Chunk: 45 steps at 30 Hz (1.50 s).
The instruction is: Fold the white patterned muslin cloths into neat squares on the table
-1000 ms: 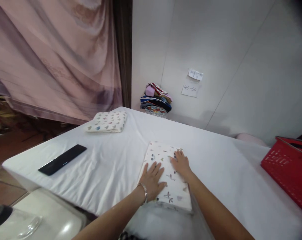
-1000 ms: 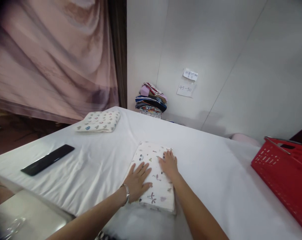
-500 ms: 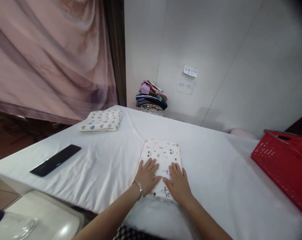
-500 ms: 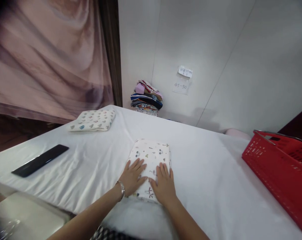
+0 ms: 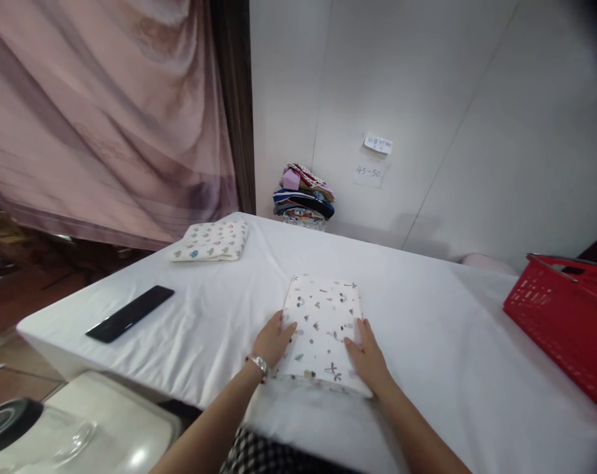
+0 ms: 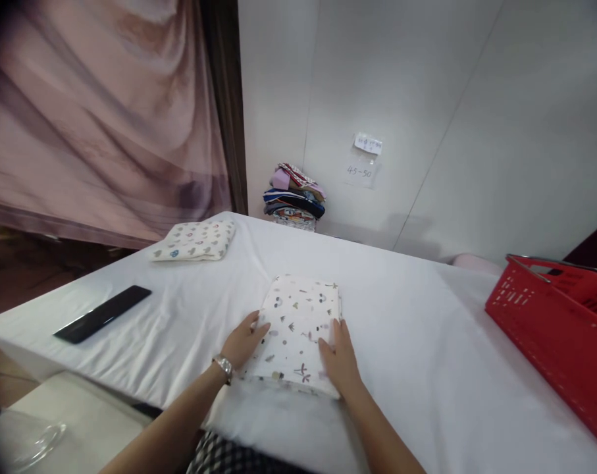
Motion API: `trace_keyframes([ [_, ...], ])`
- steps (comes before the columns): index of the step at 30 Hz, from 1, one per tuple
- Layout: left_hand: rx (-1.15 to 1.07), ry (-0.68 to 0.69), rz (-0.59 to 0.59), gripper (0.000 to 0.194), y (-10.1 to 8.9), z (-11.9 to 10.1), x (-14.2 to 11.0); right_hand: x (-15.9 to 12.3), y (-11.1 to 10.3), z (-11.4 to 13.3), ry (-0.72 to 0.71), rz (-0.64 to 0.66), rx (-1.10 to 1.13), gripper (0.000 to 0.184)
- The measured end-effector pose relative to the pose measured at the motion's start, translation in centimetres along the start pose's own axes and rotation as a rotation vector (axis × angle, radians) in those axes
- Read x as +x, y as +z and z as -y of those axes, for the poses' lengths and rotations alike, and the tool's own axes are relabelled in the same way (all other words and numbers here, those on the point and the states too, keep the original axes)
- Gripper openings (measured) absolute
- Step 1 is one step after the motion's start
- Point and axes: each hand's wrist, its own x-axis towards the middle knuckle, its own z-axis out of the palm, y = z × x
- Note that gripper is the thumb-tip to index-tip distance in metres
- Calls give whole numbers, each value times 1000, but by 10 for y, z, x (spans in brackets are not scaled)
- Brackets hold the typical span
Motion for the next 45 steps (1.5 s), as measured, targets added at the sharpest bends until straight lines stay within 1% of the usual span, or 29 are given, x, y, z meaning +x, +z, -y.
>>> trace_keyframes([
  [2, -71, -89, 35, 59, -1, -3, 10, 0, -4, -1, 71, 18, 75, 67],
  [4, -79, -143, 57, 64, 1, -6, 19, -2, -7, 0, 78, 12, 112, 67],
  [7, -23, -150, 81, 67, 9, -11, 30, -5, -8, 1, 71, -13, 131, 67],
  [9, 14, -103, 84, 67, 9, -15, 38, -8, -6, 2, 74, -30, 135, 67],
  [11, 56, -19, 74, 64, 1, -18, 48, -12, -1, 4, 52, -34, 137, 67],
  [14, 180, 114, 44, 59, -21, -16, 66, -23, 10, 12, -52, 13, 124, 67],
  [15, 235, 123, 35, 58, -28, -13, 72, -28, 14, 15, -95, 37, 121, 67],
  [17, 333, 79, 69, 57, -38, -6, 81, -35, 18, 20, -168, 81, 133, 68],
  [19, 409, 65, 77, 54, -41, 0, 84, -36, 18, 21, -174, 115, 176, 69],
  [20, 441, 85, 49, 53, -39, 2, 82, -33, 17, 21, -143, 131, 205, 69],
  [22, 496, 178, -64, 52, -31, 2, 70, -22, 10, 16, -36, 143, 261, 70],
  [23, 516, 239, -130, 52, -25, 0, 61, -13, 5, 14, 18, 138, 282, 70],
  [24, 526, 305, -168, 51, -18, -2, 50, -2, 0, 10, 56, 117, 295, 69],
  [25, 523, 392, -177, 50, -11, -6, 38, 10, -5, 8, 76, 87, 300, 68],
  [27, 517, 551, -127, 51, 3, -11, 12, 36, -14, 4, 85, 41, 290, 65],
  [30, 522, 717, 4, 52, 20, -11, -20, 76, -24, 3, 109, -3, 230, 63],
  [31, 526, 756, 21, 50, 24, -9, -27, 88, -26, 4, 108, -2, 194, 62],
  [33, 534, 785, 18, 48, 28, -6, -36, 110, -27, 8, 99, 12, 131, 60],
  [36, 540, 781, -8, 48, 28, -5, -40, 138, -27, 14, 77, 65, 92, 58],
  [42, 494, 773, -1, 45, 20, -8, -45, 174, -29, 25, 62, 328, 13, 62],
  [45, 437, 749, -20, 40, 19, -8, -51, 188, -31, 27, 97, 444, -31, 57],
])
